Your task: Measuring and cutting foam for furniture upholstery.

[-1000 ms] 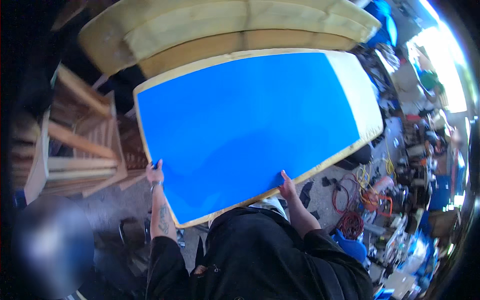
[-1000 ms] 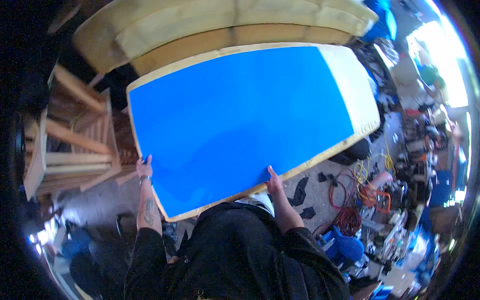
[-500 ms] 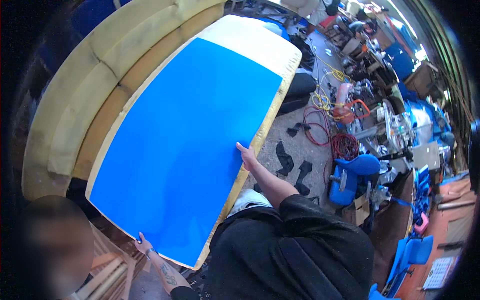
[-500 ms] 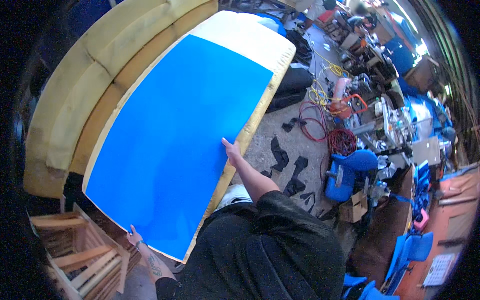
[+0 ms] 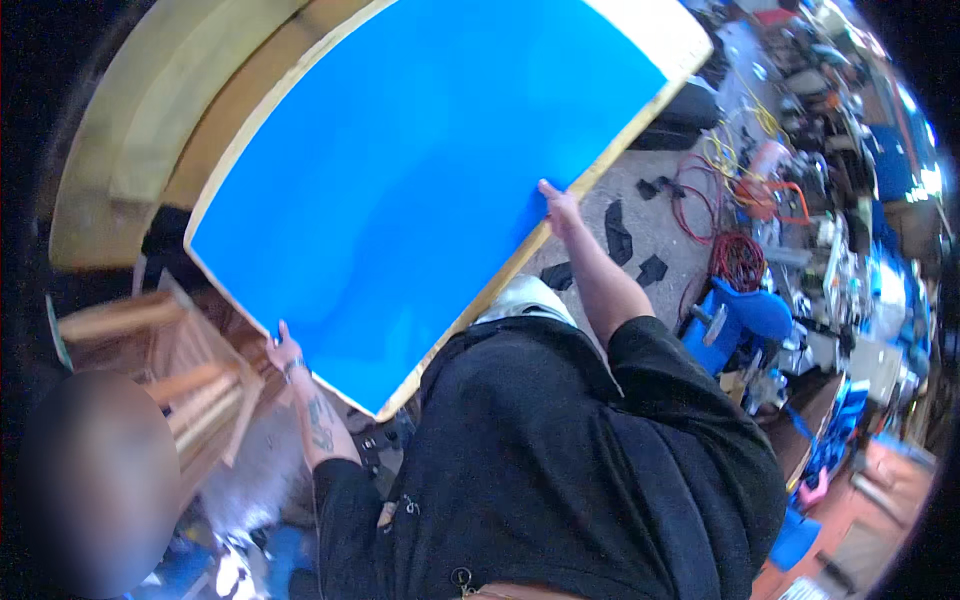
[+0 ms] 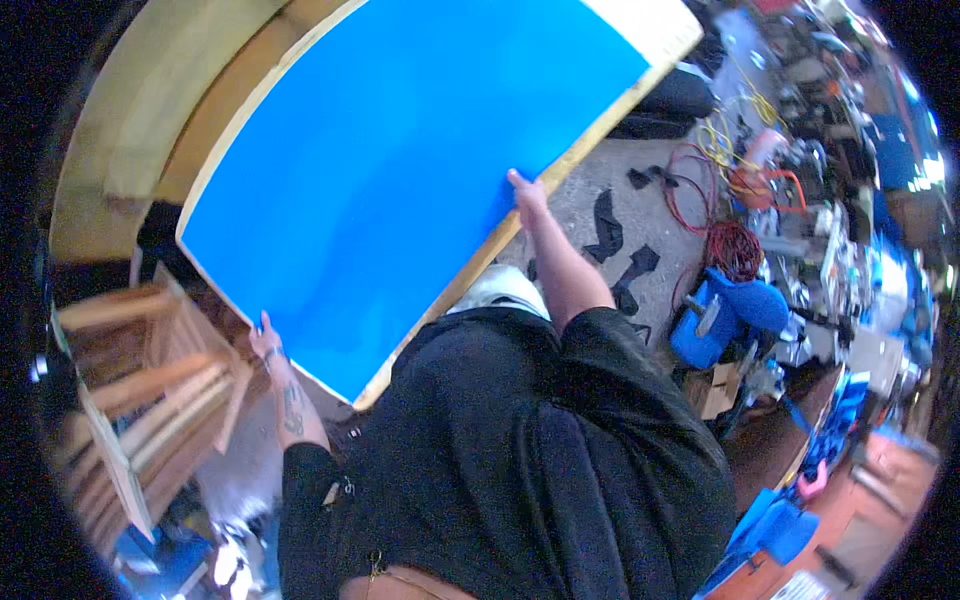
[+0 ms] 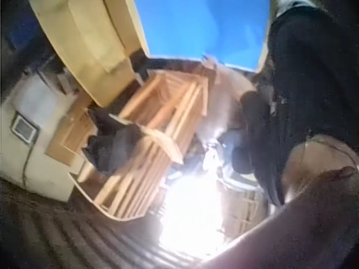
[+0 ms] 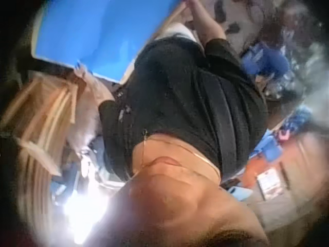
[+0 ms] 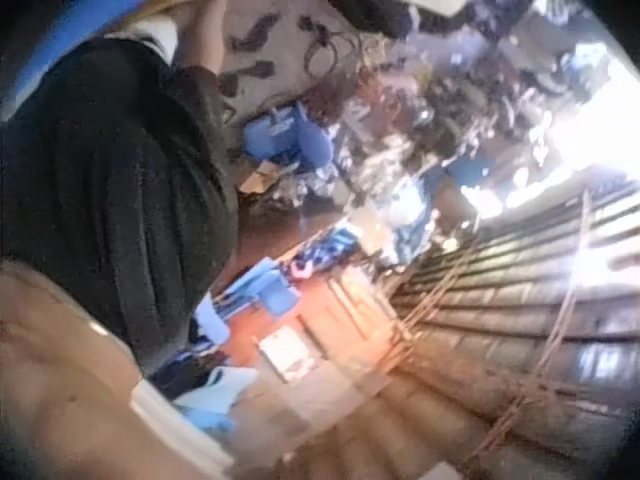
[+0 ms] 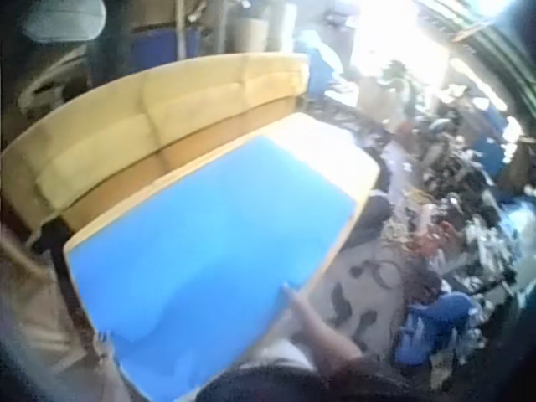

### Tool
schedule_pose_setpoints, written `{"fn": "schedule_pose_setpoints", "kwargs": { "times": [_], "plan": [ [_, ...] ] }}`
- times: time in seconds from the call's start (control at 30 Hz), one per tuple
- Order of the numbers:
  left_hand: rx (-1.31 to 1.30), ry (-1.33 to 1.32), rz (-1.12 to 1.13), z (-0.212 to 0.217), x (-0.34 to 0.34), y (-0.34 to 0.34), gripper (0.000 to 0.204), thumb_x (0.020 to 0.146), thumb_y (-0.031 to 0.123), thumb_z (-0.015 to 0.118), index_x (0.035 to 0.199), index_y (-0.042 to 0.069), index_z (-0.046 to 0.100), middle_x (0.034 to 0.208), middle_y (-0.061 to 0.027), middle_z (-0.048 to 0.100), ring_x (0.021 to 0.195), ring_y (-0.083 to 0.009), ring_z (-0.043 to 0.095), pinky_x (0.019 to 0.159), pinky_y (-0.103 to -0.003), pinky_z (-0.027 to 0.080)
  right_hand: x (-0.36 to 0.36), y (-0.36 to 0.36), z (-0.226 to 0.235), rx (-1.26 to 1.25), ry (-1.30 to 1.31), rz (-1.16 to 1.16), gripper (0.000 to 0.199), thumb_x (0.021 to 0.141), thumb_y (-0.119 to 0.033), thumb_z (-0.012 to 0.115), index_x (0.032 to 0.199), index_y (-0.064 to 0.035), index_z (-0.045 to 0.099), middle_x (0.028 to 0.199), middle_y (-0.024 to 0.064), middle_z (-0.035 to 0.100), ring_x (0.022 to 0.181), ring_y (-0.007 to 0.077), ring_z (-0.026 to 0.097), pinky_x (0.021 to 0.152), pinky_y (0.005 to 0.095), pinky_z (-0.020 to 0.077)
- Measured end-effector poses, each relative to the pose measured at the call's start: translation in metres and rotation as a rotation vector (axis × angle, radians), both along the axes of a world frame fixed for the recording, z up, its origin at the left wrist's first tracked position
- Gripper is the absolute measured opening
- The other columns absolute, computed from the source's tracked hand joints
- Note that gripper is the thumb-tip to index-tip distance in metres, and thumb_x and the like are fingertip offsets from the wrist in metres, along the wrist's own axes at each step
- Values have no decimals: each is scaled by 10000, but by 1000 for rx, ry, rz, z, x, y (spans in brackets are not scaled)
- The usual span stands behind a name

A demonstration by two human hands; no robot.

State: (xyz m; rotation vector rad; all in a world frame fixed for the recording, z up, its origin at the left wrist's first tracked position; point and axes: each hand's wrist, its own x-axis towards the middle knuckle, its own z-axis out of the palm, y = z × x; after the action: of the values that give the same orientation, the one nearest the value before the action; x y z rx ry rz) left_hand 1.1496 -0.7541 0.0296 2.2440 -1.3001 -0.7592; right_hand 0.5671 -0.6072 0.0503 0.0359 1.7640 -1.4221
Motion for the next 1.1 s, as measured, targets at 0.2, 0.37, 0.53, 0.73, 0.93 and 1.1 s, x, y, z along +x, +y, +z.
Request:
{"fn": "schedule_pose_setpoints", "kwargs": {
  "times": [0.2,0.37,0.53,0.73,0.93,1.1],
  "plan": [
    [-86,-6,-75,18,-6,45,474,717,363,638,972,-22,528,885,-120,577,777,-183,553,691,-292,441,9,9,33,194,-69,207,464,718,-324,629,1091,-131,433,973,51,533,801,206,536,613,363,427],
    [12,76,-37,11,3,87,452,706,339,655,954,-22,541,825,-95,577,725,-163,548,632,-281,439,13,-2,56,-15,-182,267,413,745,-220,611,1106,-116,440,1019,51,532,872,215,526,733,365,424],
    [-150,3,61,-9,-3,92,471,676,343,680,946,-18,543,793,-99,579,716,-178,547,628,-300,436,9,2,52,-456,-181,281,337,773,-198,584,1082,-139,464,1044,13,510,831,181,519,647,342,425],
    [-111,89,140,0,-3,93,452,661,348,686,915,-3,559,798,-125,591,730,-216,566,658,-332,444,9,6,13,62,-39,202,306,699,-228,653,961,-168,507,850,-10,531,675,146,479,575,327,419],
    [-71,144,188,12,-10,91,410,665,302,691,923,9,567,804,-116,601,734,-201,575,661,-313,447,2,3,6,108,-78,116,296,725,-196,631,976,-173,476,860,-15,522,697,159,486,617,356,421],
    [-38,106,120,20,-9,91,404,666,287,695,920,2,563,810,-110,605,704,-173,569,634,-295,446,9,5,19,-115,-101,112,325,726,-181,628,1003,-162,457,892,11,522,703,179,490,649,389,419]
  ]
}}
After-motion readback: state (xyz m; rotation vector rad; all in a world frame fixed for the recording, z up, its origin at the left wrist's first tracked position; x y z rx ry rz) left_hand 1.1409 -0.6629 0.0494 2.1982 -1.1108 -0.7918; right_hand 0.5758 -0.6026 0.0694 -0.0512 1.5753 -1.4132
